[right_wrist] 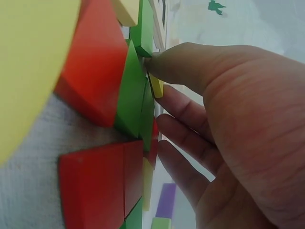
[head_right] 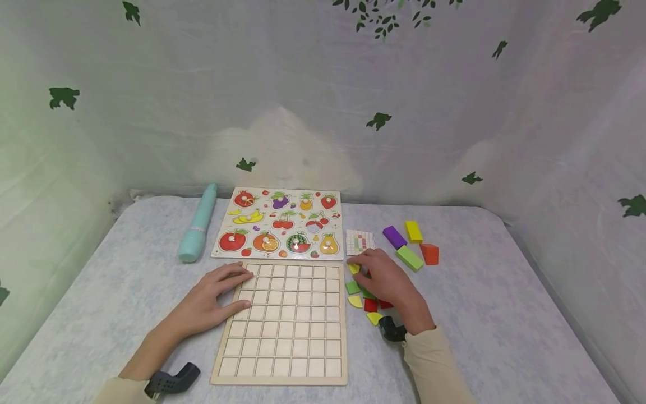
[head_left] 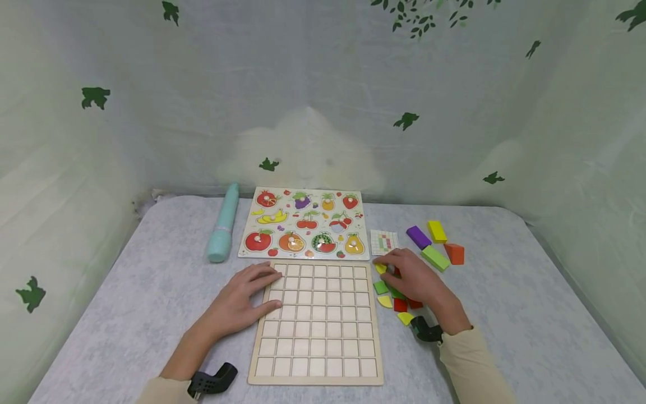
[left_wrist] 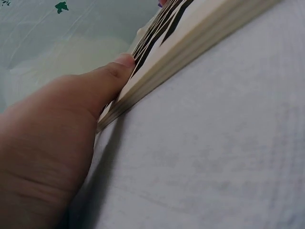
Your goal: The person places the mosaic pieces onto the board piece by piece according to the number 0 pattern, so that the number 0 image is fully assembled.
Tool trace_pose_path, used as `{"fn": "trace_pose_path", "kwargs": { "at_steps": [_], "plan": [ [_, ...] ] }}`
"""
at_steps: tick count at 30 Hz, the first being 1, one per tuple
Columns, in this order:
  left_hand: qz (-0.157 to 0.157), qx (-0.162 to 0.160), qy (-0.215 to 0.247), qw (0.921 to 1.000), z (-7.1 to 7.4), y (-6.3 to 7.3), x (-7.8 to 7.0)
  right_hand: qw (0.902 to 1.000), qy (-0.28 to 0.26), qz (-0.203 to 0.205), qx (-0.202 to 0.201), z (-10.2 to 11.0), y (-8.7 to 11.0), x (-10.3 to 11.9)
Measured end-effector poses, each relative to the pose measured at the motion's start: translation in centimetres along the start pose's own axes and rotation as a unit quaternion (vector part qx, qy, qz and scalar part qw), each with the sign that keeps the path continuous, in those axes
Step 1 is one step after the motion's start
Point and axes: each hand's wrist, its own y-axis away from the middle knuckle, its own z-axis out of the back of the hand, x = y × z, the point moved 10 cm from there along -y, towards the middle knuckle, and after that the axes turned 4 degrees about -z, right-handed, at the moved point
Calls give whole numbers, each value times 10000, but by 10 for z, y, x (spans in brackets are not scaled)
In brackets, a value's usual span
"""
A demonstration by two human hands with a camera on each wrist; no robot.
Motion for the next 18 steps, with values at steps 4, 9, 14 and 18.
{"fn": "trace_pose_path", "kwargs": {
  "at_steps": [4, 9, 14, 18],
  "plan": [
    [-47, 71, -110, 9999, -1, -1, 0, 10000, 26, -38, 0, -2, -1, -2],
    [35, 97, -239, 9997, -2, -1, 1, 9999, 43, -93, 14, -2, 0, -1],
    [110, 73, -241, 9996, -3, -1, 2, 9999, 59, -117, 20, -1, 0, 1],
    [120, 68, -314, 9994, -4, -1, 1, 9998, 78, -163, 34, -1, -1, 0]
  ]
}}
